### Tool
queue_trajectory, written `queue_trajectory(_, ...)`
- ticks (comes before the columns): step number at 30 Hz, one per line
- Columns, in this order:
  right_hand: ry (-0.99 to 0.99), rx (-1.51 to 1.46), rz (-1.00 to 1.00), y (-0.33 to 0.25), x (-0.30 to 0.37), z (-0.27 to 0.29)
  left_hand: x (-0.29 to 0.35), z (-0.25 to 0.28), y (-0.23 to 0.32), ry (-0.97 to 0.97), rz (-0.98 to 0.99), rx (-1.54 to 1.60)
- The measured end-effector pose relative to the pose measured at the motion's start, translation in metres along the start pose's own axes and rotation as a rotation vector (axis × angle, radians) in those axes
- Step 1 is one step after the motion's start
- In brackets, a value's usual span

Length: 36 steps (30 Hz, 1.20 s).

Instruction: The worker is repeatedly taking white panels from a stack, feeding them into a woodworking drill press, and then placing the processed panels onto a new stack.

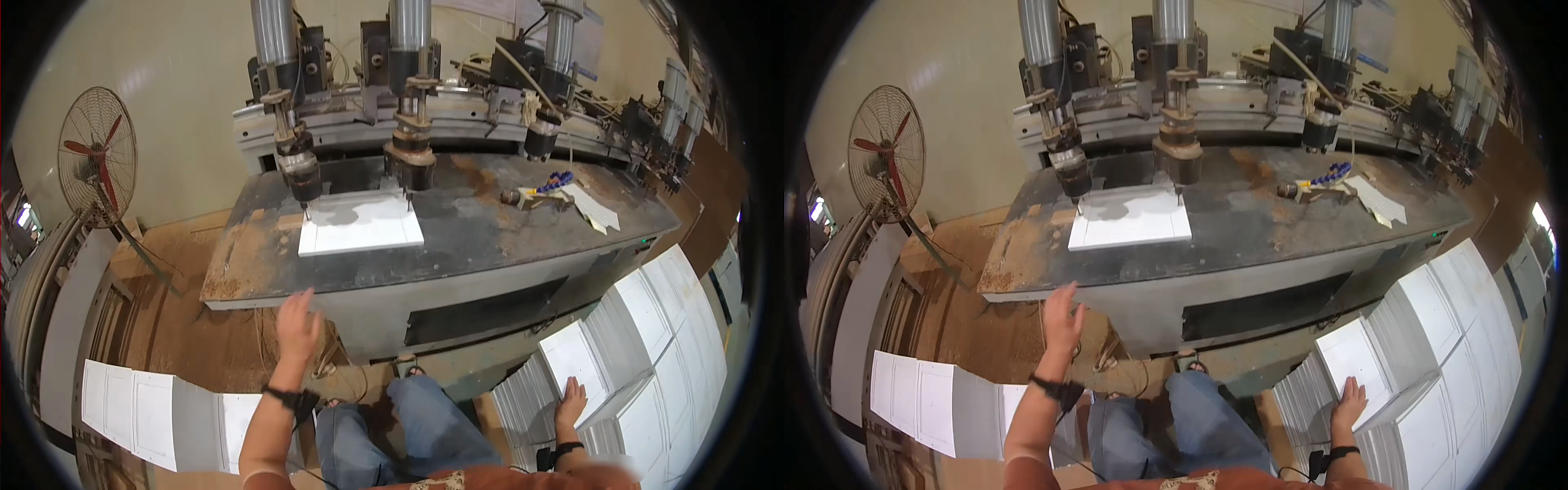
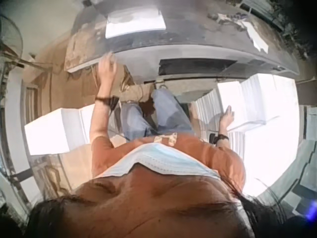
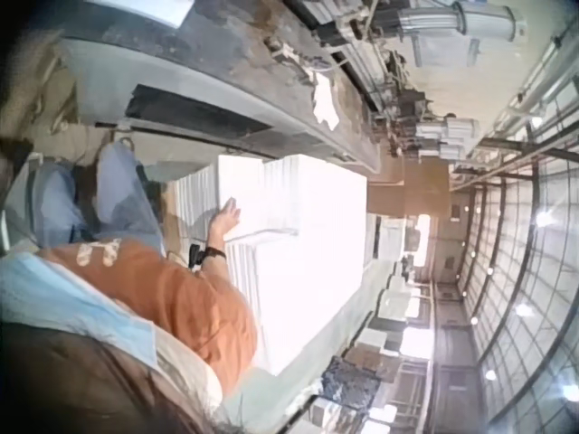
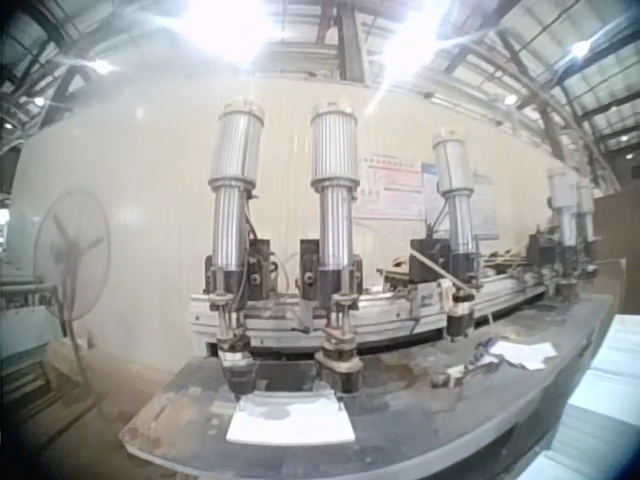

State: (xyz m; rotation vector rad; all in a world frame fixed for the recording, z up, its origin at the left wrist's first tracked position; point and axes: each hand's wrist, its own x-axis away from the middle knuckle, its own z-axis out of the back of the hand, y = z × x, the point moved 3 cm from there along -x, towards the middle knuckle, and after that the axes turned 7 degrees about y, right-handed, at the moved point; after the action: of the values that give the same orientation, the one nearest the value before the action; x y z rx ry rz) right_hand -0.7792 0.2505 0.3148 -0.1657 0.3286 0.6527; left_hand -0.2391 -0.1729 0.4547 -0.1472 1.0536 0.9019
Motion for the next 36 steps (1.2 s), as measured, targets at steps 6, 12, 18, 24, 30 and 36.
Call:
queue_trajectory(6, 0.358, -0.587, 0.036, -0.039, -0.03, 0.104, -0.117, -0.107, 0.035, -0.147, -0.039, -0.137)
queue_trajectory(12, 0.42, -0.764, 0.629, -0.17, -0.084, 0.205, -0.09, -0.095, 0.059, -0.278, -0.03, -0.198)
queue_trajectory(18, 0.433, -0.711, 1.084, -0.347, -0.14, 0.208, 0.005, 0.031, 0.076, -0.093, -0.23, -0.11)
queue_trajectory(24, 0.203, -0.618, 1.291, -0.472, -0.167, 0.137, 0.125, 0.156, 0.078, -0.078, -0.127, -0.201)
queue_trajectory(30, 0.093, -0.52, 1.249, -0.551, -0.205, 0.098, 0.229, 0.223, 0.066, -0.09, 0.293, -0.42)
queue_trajectory(36, 0.054, -0.513, 1.237, -0.579, -0.192, 0.109, 0.293, 0.244, 0.03, -0.111, 0.593, -0.71)
